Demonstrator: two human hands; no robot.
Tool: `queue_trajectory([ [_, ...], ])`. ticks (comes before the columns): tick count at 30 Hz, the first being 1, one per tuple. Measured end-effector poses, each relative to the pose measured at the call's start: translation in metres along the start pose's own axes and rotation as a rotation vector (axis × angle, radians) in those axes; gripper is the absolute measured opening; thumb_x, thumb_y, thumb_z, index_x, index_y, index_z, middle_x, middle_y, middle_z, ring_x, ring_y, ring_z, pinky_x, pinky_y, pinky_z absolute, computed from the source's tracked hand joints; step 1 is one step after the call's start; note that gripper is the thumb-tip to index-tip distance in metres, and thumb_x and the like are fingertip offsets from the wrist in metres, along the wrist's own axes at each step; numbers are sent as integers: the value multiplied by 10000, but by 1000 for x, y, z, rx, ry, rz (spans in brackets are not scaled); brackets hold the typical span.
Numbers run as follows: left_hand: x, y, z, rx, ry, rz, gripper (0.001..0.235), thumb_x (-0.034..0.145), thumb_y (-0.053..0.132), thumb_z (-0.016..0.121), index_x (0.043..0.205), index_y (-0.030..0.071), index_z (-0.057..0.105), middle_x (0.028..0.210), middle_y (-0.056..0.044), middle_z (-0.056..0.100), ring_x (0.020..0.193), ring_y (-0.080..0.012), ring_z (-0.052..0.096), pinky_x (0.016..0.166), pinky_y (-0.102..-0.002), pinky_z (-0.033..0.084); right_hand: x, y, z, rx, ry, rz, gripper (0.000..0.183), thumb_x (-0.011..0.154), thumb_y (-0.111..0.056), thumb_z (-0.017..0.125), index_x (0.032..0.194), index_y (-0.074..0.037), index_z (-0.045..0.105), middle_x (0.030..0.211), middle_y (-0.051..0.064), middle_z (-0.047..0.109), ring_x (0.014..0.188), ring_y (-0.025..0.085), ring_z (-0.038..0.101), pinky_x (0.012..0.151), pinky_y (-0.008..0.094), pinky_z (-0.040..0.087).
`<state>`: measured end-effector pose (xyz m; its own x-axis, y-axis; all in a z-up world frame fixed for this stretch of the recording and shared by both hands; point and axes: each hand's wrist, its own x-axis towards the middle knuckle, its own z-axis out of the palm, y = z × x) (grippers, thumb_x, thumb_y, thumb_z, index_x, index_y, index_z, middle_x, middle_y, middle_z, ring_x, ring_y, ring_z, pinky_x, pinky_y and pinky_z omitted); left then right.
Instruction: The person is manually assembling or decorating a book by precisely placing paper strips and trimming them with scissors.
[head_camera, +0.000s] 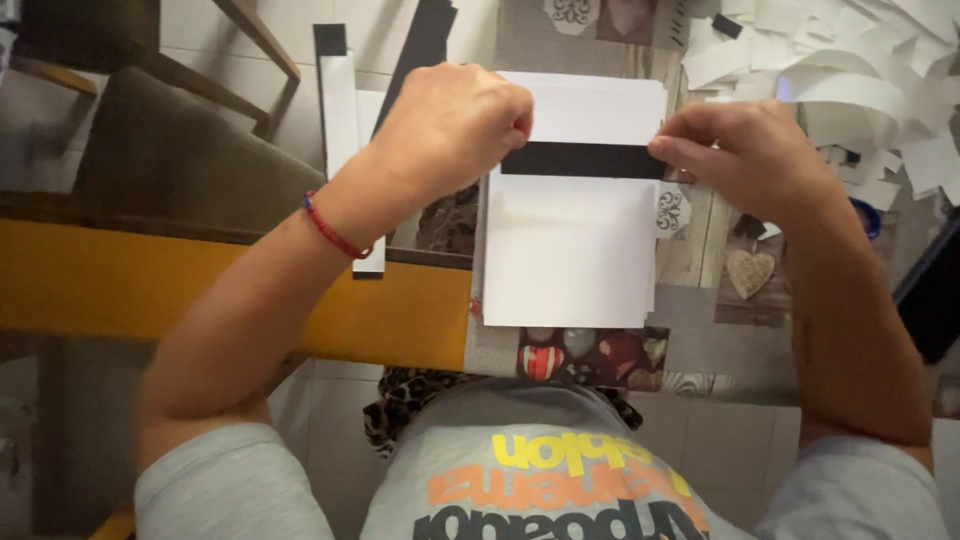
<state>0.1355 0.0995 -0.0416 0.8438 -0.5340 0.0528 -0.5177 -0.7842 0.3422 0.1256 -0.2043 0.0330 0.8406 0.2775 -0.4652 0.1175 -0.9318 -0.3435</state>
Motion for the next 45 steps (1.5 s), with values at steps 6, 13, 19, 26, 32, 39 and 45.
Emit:
queue_trajectory([
  [6, -3, 1, -14, -44, -98, -63, 206, 909, 178, 627, 906, 252, 819, 865, -5, 791, 799, -355, 714, 622, -522, 507, 5, 3, 2, -229, 14, -101, 289, 1143, -400, 631, 1135, -190, 829, 956, 0, 833, 860, 220, 725, 803, 394, 499],
  [13, -1, 5, -14, -44, -179, -100, 226, 938, 165, 602, 951, 254, 809, 881, -2, 792, 825, -337, 709, 649, -503, 497, 10, 2, 1, -323, -23, -136, 301, 1158, -388, 592, 1180, -156, 782, 1045, 43, 836, 985, 282, 741, 847, 455, 529],
  [19, 3, 3, -13, -64, -222, -139, 269, 912, 102, 582, 920, 249, 808, 902, 28, 786, 888, -292, 705, 680, -482, 495, 14, -8, -2, -369, -95, -86, 333, 1172, -402, 553, 1224, -152, 768, 1072, 40, 835, 1011, 265, 744, 843, 443, 557],
  [26, 6, 0, -8, -53, -222, -131, 219, 914, 152, 624, 904, 265, 812, 923, 23, 788, 906, -300, 717, 696, -500, 521, 14, -8, 0, -347, -86, -80, 342, 1158, -413, 562, 1249, -159, 771, 1145, 44, 833, 1040, 269, 748, 855, 444, 561],
  [32, 6, -1, -3, -65, -222, -134, 179, 953, 185, 665, 919, 267, 820, 917, 42, 789, 911, -274, 715, 698, -484, 524, 16, -8, 0, -374, -97, -65, 366, 1158, -437, 542, 1249, -175, 780, 1186, 27, 831, 1095, 278, 740, 864, 460, 561],
  [39, 9, -7, 9, -56, -176, -113, 116, 939, 235, 720, 904, 288, 817, 884, 48, 785, 893, -274, 718, 684, -478, 527, 16, -10, -1, -385, -134, -18, 368, 1169, -445, 528, 1296, -180, 751, 1145, 45, 827, 1029, 260, 741, 843, 430, 560],
  [45, 7, 0, -2, -72, -227, -131, 198, 945, 141, 646, 887, 245, 805, 921, 37, 785, 896, -259, 707, 687, -473, 523, 15, -11, 1, -369, -127, -33, 352, 1168, -423, 545, 1299, -173, 755, 1143, 18, 837, 1045, 232, 753, 857, 410, 575],
])
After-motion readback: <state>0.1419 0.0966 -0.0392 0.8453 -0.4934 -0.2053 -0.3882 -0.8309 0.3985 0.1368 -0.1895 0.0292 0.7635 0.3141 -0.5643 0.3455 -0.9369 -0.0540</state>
